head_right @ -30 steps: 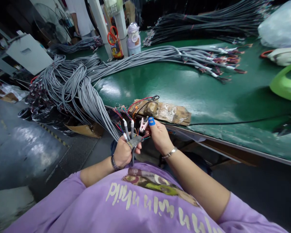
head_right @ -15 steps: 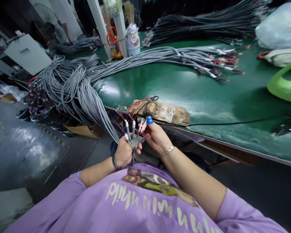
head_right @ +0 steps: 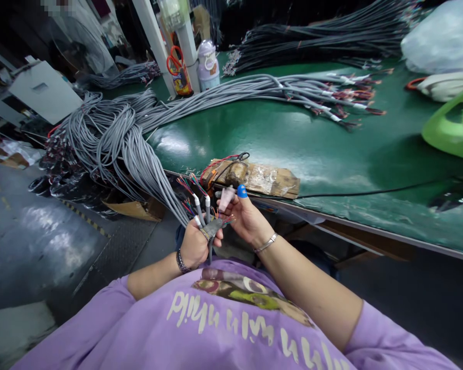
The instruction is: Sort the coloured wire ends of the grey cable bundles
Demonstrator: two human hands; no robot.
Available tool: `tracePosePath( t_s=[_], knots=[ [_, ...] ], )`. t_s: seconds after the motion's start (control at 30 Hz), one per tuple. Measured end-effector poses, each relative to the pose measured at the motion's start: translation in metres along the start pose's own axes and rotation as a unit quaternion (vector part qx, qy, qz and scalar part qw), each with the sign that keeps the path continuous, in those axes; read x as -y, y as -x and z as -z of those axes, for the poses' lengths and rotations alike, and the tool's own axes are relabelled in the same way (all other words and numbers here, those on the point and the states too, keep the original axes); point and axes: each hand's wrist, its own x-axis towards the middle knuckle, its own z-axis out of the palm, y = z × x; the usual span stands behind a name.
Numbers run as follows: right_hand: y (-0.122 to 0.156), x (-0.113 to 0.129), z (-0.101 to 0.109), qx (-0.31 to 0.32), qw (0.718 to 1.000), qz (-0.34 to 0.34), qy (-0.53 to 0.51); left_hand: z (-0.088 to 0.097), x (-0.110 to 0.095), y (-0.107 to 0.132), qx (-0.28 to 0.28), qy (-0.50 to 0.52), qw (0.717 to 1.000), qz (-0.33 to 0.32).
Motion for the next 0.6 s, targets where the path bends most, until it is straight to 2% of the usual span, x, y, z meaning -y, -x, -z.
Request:
tracePosePath(
  t_s=[0.1,0.17,0.23,0.3,0.47,0.6],
  knots=[
    [0.007,0.001,0.005,-0.009,0.994,-0.04,-0.101,0.004,0.003,0.002,0.002,-0.003,1.0,-0.009],
    [0.016,0.0,0.009,0.013,0.993,-0.058,-0.104,0.007,0.006,0.003,-0.006,-0.006,1.0,-0.013],
    [0.026,-0.002,0.012,0.041,0.994,-0.064,-0.073,0.009,0.009,0.003,-0.015,-0.013,1.0,-0.017],
    [0.035,-0.006,0.012,0.05,0.998,-0.043,-0.013,0.011,0.011,0.002,-0.019,-0.024,0.999,-0.024],
    [0.047,-0.008,0.003,-0.043,0.987,0.036,0.15,0.011,0.013,0.003,0.005,-0.053,0.998,-0.03],
    [0.047,-0.003,0.0,-0.053,0.976,0.037,0.207,0.013,0.014,0.004,0.004,-0.076,0.997,-0.02]
  ],
)
